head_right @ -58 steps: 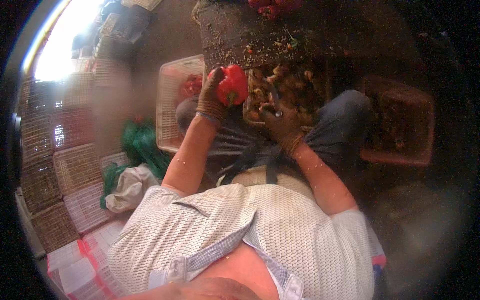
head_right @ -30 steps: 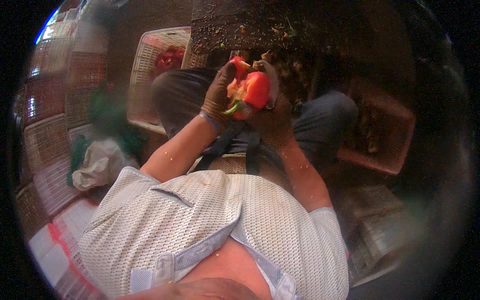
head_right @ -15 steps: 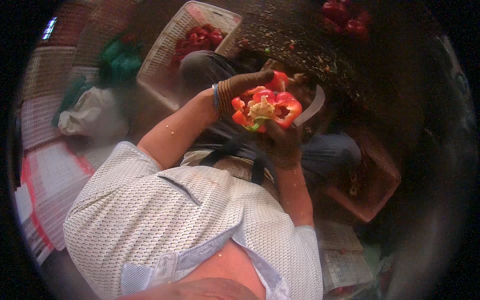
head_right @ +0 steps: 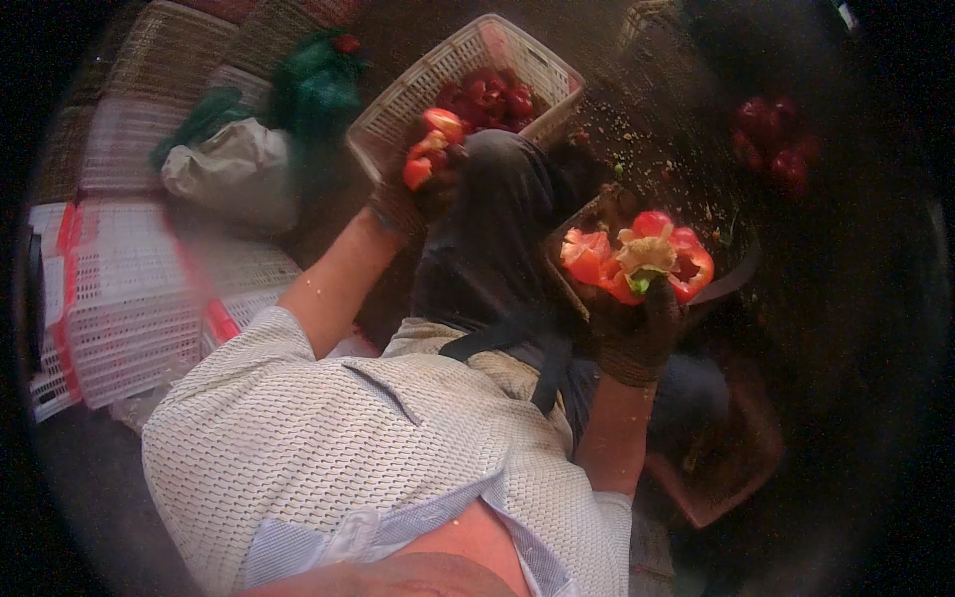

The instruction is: The person takes red peppers one by one from a mesh bag, cuts them with a knife, removes the cores and seeds, and places the core-removed peppers and seeds into separate containers.

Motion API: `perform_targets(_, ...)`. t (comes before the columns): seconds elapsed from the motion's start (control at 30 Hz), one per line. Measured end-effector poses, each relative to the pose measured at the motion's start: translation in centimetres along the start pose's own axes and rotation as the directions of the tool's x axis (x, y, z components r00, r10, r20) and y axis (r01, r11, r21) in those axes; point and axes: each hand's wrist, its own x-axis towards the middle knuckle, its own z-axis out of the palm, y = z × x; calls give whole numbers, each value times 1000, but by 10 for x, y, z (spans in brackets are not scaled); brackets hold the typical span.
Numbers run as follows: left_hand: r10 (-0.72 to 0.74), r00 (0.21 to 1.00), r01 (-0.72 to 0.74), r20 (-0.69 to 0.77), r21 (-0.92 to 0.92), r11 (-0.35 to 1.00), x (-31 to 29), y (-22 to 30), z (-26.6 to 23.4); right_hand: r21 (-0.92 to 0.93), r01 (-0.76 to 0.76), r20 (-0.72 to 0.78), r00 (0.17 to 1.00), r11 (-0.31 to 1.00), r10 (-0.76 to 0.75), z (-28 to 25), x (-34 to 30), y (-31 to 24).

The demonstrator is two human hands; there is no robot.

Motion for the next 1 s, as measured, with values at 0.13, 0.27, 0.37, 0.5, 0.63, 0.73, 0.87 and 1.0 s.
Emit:
perform_targets(0.13, 203, 914, -27, -351, 448, 894, -4, 100, -32, -607, 454, 320, 891, 652, -322, -18, 13, 15)
perform_targets(0.27, 691, 692, 471, -208, 856, -213, -1, 141, -40, -251, 102, 132, 989, 963, -71, -7, 13, 14)
perform_targets(0.37, 478, 863, 235, -161, 967, -100, 18, 81, 32, -367, 252, 102, 968, 895, -230, -18, -5, 9)
perform_targets(0.5, -4, 972, -236, 236, 970, -60, 35, -22, 124, -669, 743, 677, 611, 2, -410, -24, 13, 7)
perform_targets(0.63, -389, 899, -414, 201, 680, -605, 55, -89, 187, -418, 155, 94, 987, 895, -128, -4, -4, 3)
perform_targets(0.73, -514, 856, -438, 45, 590, -678, 67, -111, 175, -176, -100, -110, 991, 979, 81, 6, -10, -10)
perform_targets(0.87, -575, 807, -449, 136, 773, -448, 88, -129, 128, -369, -41, -120, 993, 929, -4, -14, -13, 5)
perform_targets(1.0, -600, 787, -243, -146, 819, -519, 104, -159, 128, -68, -139, -207, 971, 988, 122, -29, -25, 12)
